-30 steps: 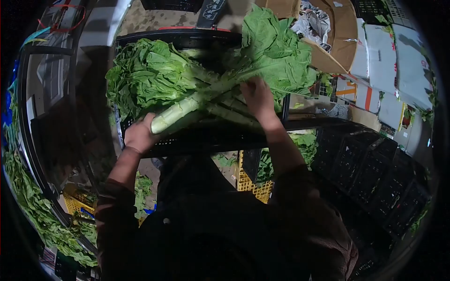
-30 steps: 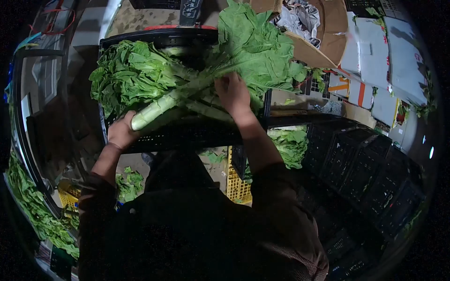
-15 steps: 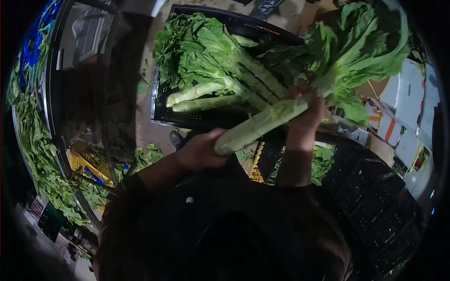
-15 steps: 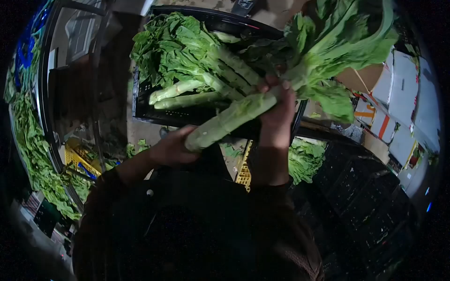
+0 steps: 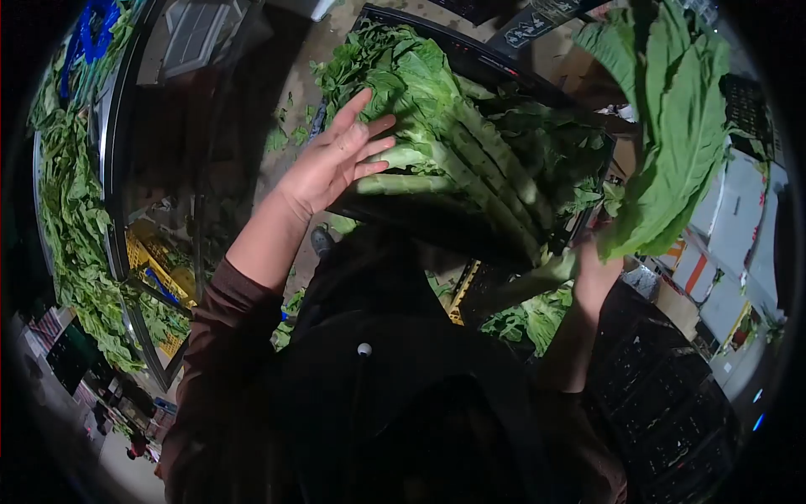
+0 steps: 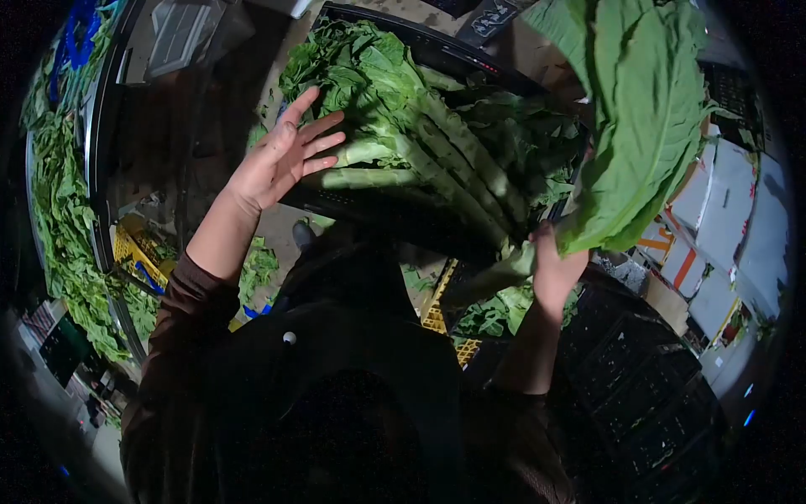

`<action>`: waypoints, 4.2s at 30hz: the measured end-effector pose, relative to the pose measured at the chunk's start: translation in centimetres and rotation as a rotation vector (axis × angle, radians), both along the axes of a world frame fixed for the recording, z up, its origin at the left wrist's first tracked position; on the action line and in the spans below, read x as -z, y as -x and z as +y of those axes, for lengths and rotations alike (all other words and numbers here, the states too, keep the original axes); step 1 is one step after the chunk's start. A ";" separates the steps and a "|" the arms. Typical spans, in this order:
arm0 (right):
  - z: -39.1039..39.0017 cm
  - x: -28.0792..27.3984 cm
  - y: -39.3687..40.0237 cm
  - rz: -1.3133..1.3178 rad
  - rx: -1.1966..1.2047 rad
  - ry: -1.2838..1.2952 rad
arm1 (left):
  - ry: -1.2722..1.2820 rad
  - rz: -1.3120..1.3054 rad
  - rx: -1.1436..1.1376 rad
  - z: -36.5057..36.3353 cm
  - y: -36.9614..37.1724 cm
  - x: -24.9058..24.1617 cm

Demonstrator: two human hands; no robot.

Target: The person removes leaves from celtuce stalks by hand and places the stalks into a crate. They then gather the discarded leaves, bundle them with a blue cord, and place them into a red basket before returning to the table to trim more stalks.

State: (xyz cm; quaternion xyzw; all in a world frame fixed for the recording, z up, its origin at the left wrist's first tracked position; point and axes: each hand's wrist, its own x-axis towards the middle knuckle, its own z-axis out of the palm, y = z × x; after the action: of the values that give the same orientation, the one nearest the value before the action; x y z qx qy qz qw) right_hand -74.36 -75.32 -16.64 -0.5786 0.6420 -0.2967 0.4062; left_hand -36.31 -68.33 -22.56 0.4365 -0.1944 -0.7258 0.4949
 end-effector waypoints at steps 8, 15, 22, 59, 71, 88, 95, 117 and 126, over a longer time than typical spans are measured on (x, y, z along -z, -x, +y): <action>6.7 5.7 2.0 0.459 -0.513 0.140 | -0.140 0.232 -0.177 -1.9 1.0 0.5; 1.3 4.7 -4.2 0.698 -0.846 0.146 | -0.378 0.032 -0.358 -2.7 0.2 1.0; -2.9 6.0 -10.6 0.647 -0.859 0.011 | -0.412 -0.010 -0.526 -4.2 -4.0 1.6; -9.2 9.1 -12.0 0.336 -0.860 -0.286 | -0.447 -0.443 -0.467 -5.8 -8.4 6.0; -10.0 15.1 -13.5 0.498 -0.828 -0.225 | -0.460 -0.506 -0.437 -5.9 -6.5 4.2; -9.1 4.7 -14.4 -0.041 -0.308 0.248 | -0.014 -0.740 0.214 2.9 3.9 4.8; -5.5 3.0 -15.9 -0.890 0.016 -0.030 | 0.096 -0.743 0.610 2.1 5.0 2.1; -0.6 20.5 -13.8 -0.502 0.585 -0.700 | 0.387 -1.793 0.475 5.3 0.5 6.0; -3.2 24.3 -11.3 -0.477 0.471 -0.777 | 0.301 -1.766 0.537 4.5 1.3 14.0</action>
State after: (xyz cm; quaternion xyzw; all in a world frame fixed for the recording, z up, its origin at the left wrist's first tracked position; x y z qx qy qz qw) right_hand -63.10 -78.52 -40.96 -0.1411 0.7072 -0.2435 0.6486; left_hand -37.59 -63.78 -36.58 0.7015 -0.6864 -0.1886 0.0348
